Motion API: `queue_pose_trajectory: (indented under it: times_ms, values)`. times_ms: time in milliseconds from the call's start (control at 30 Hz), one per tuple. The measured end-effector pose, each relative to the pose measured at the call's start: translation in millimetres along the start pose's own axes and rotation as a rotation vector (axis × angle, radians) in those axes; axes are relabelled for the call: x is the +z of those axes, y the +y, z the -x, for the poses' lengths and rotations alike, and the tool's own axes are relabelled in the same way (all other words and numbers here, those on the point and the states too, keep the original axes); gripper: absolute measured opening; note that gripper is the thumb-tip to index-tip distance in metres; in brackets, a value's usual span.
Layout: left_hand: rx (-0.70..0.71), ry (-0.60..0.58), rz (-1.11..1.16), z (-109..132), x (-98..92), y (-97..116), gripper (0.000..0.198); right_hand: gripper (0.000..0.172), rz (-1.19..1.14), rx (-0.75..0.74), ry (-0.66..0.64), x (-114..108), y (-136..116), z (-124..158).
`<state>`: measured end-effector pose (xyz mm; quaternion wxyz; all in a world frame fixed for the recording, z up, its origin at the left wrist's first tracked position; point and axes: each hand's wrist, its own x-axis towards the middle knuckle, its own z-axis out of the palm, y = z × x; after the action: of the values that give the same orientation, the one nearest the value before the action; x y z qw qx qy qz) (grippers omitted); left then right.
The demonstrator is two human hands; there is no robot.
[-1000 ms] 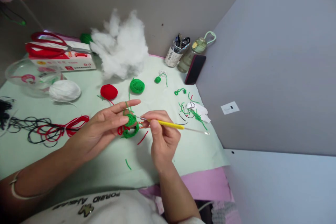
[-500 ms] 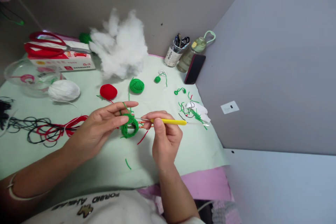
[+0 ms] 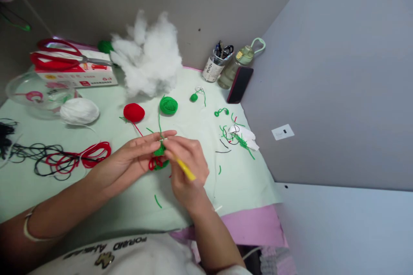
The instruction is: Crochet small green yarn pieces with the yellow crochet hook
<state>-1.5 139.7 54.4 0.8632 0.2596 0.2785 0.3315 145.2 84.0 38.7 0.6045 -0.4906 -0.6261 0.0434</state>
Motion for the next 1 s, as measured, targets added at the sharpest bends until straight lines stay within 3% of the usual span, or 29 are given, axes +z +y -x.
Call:
queue_pose_trajectory:
  times_ms: [133,267,433,533,700,900,1000]
  values:
    - [0.076,0.033,-0.067,-0.5,-1.7,2.6,0.027,0.020,-0.338,0.336,0.082,-1.3,-0.3,-7.7]
    - [0.106,0.014,-0.246,2.6,-3.0,1.2,0.034,0.015,-0.318,0.389,-0.016,-0.7,-1.2,-9.4]
    - [0.140,0.015,-0.277,4.4,-4.0,2.4,0.031,0.016,-0.511,0.535,0.014,-4.1,1.9,-11.2]
    - [0.170,0.043,-0.286,4.1,-4.1,3.6,0.029,0.017,-0.588,0.542,0.000,-6.2,2.0,-13.1]
    - [0.247,0.076,-0.387,5.4,-5.6,2.6,0.029,0.019,-0.359,0.370,-0.025,-8.2,-5.5,-10.2]
    - [0.346,0.160,-0.445,8.8,-1.3,-5.1,0.031,0.031,0.098,-0.119,-0.108,-3.8,-2.7,3.0]
    - [0.212,0.095,-0.273,7.3,0.4,-6.6,0.036,0.033,0.291,-0.233,-0.088,-2.3,0.6,7.4]
